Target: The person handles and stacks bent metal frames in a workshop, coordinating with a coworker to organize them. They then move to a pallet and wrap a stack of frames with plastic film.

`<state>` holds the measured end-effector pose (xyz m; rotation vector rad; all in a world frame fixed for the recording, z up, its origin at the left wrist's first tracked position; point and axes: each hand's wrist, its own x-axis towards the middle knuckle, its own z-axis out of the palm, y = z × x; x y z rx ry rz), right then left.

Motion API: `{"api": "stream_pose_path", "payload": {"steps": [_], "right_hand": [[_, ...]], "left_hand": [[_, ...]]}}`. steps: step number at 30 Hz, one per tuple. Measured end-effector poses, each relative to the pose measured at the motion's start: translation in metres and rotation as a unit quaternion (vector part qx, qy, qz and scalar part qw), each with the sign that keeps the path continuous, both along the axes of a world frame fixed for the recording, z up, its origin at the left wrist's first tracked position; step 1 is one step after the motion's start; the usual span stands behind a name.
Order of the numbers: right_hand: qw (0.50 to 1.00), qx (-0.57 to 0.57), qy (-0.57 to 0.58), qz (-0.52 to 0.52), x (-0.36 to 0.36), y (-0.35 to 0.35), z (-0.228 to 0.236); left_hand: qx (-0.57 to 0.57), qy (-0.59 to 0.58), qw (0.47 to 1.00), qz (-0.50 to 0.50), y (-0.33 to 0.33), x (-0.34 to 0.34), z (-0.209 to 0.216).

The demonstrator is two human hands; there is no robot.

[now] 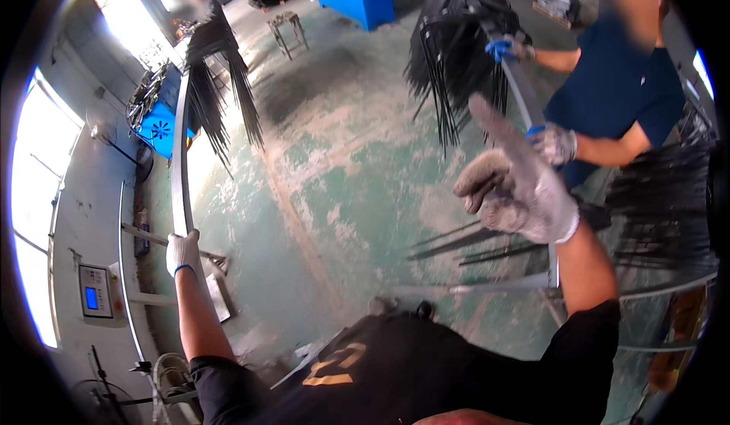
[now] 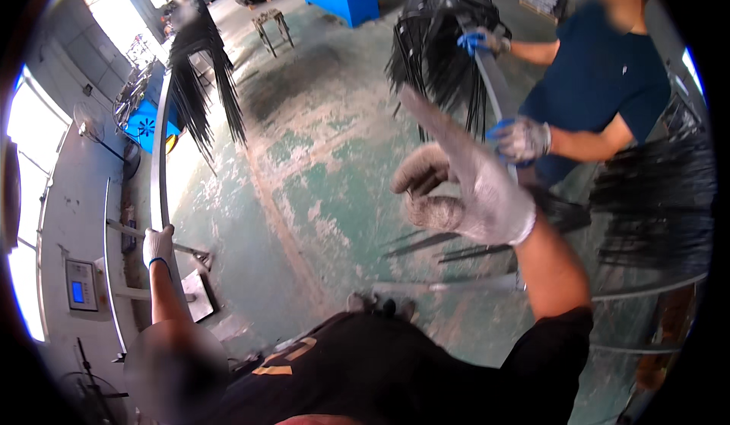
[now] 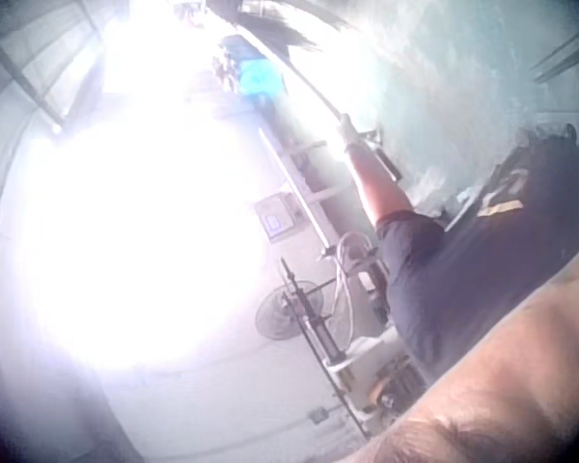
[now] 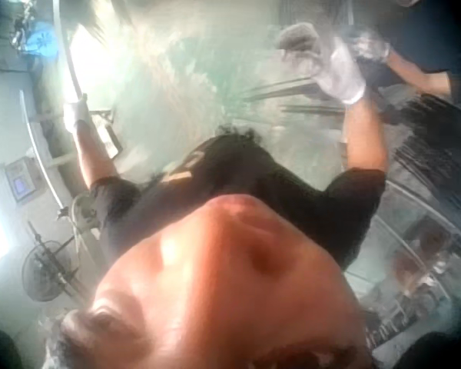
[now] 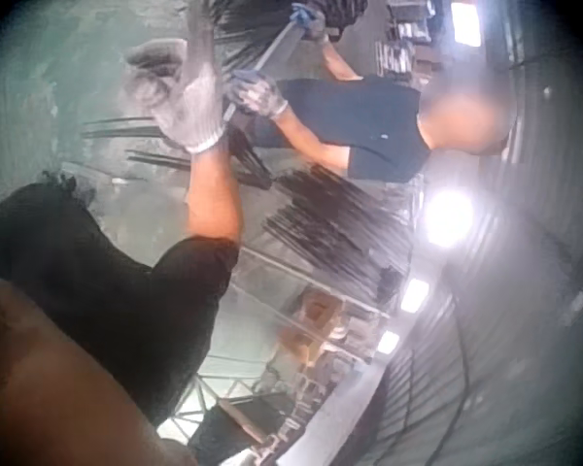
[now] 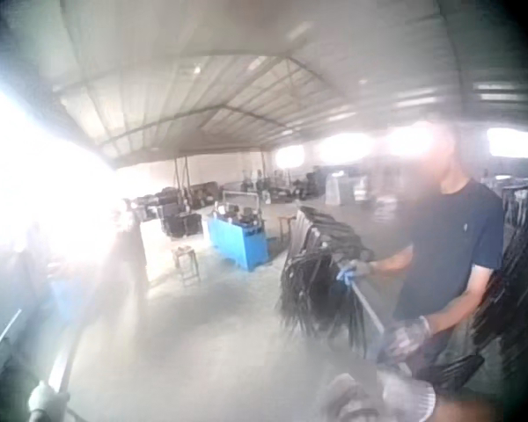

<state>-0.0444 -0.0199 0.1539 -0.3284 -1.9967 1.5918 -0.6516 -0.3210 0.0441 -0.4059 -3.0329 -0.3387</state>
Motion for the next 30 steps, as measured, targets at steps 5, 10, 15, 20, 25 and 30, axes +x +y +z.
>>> {"api": "stream_pose_path", "payload": {"steps": [5, 10, 15, 20, 25, 30], "right_hand": [[0.993, 0.093, -0.070, 0.036, 0.003, 0.010, -0.008], [0.895, 0.244, -0.373, -0.024, 0.009, 0.035, -0.058], [0.978, 0.081, -0.193, -0.009, -0.008, 0.015, -0.043], [0.934, 0.192, -0.302, 0.011, -0.002, 0.031, -0.041], [0.800, 0.349, -0.484, 0.066, -0.002, 0.057, -0.092], [0.869, 0.291, -0.400, 0.007, 0.003, 0.044, -0.076]], "left_hand": [[0.003, 0.008, 1.000, -0.007, 0.001, -0.001, 0.004], [0.022, 0.013, 1.000, -0.005, 0.013, 0.004, 0.007], [0.031, 0.000, 0.999, -0.014, 0.007, 0.007, 0.001], [-0.008, 0.016, 1.000, -0.013, 0.013, 0.000, 0.000], [0.003, 0.040, 0.999, 0.001, -0.008, -0.020, -0.016], [-0.049, 0.008, 0.998, -0.047, 0.013, 0.002, 0.012]]}}
